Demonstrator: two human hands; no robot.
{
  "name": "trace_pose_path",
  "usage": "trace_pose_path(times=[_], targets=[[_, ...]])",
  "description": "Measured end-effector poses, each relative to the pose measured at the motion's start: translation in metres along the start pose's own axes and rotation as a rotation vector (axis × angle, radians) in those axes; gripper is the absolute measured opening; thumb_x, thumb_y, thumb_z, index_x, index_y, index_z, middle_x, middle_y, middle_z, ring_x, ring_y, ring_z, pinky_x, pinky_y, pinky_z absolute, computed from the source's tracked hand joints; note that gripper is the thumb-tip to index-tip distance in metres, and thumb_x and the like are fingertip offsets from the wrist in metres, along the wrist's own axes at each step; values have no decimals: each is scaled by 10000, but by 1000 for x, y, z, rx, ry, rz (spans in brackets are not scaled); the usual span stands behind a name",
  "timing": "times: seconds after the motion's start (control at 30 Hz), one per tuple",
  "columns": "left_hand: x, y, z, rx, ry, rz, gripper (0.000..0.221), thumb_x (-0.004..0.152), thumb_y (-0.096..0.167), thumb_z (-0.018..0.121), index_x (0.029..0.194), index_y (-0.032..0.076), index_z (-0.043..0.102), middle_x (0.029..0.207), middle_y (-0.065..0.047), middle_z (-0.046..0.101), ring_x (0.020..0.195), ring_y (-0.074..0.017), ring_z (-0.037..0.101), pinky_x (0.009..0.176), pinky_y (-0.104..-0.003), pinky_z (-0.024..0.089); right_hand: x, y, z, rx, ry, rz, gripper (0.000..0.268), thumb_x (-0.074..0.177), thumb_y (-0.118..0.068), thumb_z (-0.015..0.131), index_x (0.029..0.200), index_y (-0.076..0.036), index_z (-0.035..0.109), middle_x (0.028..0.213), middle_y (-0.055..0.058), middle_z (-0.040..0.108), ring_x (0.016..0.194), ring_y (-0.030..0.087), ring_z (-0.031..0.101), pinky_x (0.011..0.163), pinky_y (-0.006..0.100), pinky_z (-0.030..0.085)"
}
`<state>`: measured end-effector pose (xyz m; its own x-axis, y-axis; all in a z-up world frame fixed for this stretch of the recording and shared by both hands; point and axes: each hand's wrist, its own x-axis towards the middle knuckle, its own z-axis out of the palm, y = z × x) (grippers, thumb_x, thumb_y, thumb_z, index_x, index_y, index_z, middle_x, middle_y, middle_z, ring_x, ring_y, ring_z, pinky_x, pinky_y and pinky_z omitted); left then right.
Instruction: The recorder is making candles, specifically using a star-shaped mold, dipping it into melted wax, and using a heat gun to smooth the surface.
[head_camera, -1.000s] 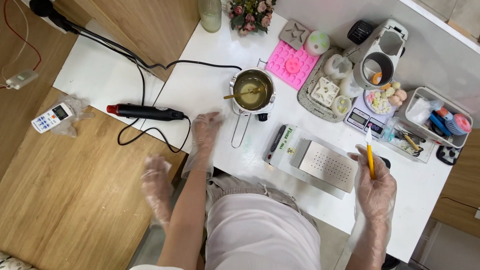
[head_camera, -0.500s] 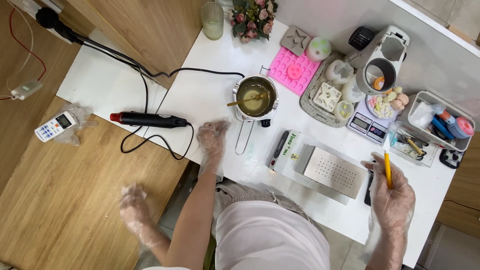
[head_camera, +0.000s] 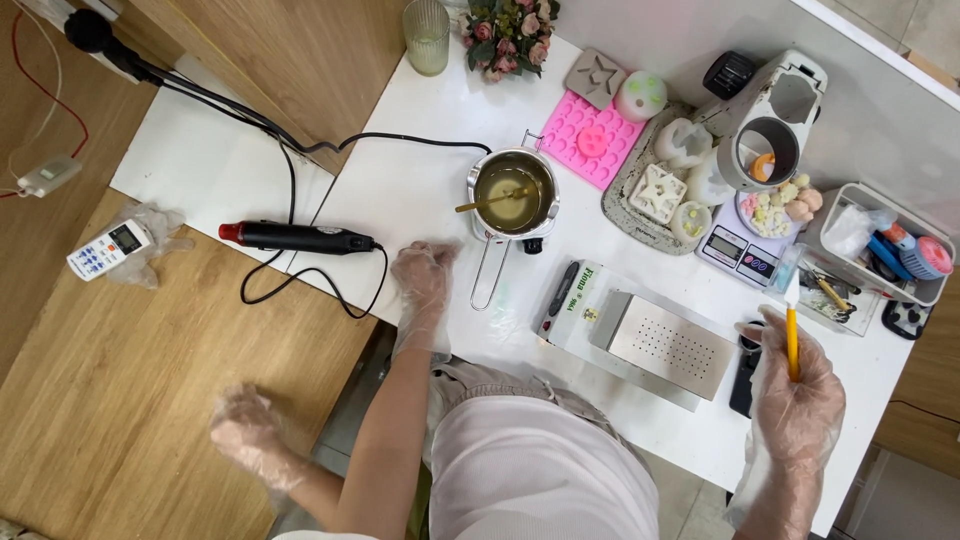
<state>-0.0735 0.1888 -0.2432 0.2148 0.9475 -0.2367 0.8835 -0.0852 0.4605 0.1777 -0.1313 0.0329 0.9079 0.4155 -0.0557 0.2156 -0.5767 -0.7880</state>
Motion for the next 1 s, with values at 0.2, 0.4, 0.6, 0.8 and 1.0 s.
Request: trace_pose_path(times=[0.2, 0.4, 0.6, 0.8, 1.0], targets=[[5, -52, -38, -1068, -164, -367, 342, 962, 336, 789, 957, 47, 606, 940, 12, 518, 861, -146, 473, 745, -312, 405, 1, 5, -7, -50, 64, -70, 220, 1105, -201, 650, 1298, -112, 706, 1178, 78, 745, 1120, 117, 693, 918, 258, 575], [-25, 38, -149, -1237, -104, -234, 258, 977, 326, 775, 992, 101, 648, 1022, -59, 576, 988, -183, 497, 905, -392, 385, 3, 12, -6, -93, 72, -7, 239, 1103, -200, 643, 1321, -127, 711, 1142, 75, 750, 1043, 108, 682, 849, 261, 563], [-10, 144, -188, -400, -142, 390, 299, 845, 445, 792, 950, 165, 795, 899, -20, 763, 838, -152, 700, 872, -406, 556, 0, 6, -7, -125, 55, -33, 255, 1101, -173, 616, 1336, -110, 695, 1164, 75, 750, 1092, 116, 687, 909, 282, 564], [25, 177, -160, -32, -42, 708, 250, 868, 394, 789, 892, 147, 823, 858, -75, 754, 793, -255, 694, 787, -463, 522, -5, -5, -18, -161, 74, 1, 267, 1089, -160, 614, 1343, -133, 693, 1143, 90, 754, 1074, 148, 692, 902, 311, 560], [11, 188, -185, 119, -131, 651, 252, 868, 392, 752, 835, 153, 825, 837, -86, 764, 784, -268, 696, 818, -506, 494, -9, 15, -27, -118, 90, 24, 291, 1069, -169, 606, 1346, -140, 688, 1155, 81, 755, 1107, 140, 691, 930, 308, 565]])
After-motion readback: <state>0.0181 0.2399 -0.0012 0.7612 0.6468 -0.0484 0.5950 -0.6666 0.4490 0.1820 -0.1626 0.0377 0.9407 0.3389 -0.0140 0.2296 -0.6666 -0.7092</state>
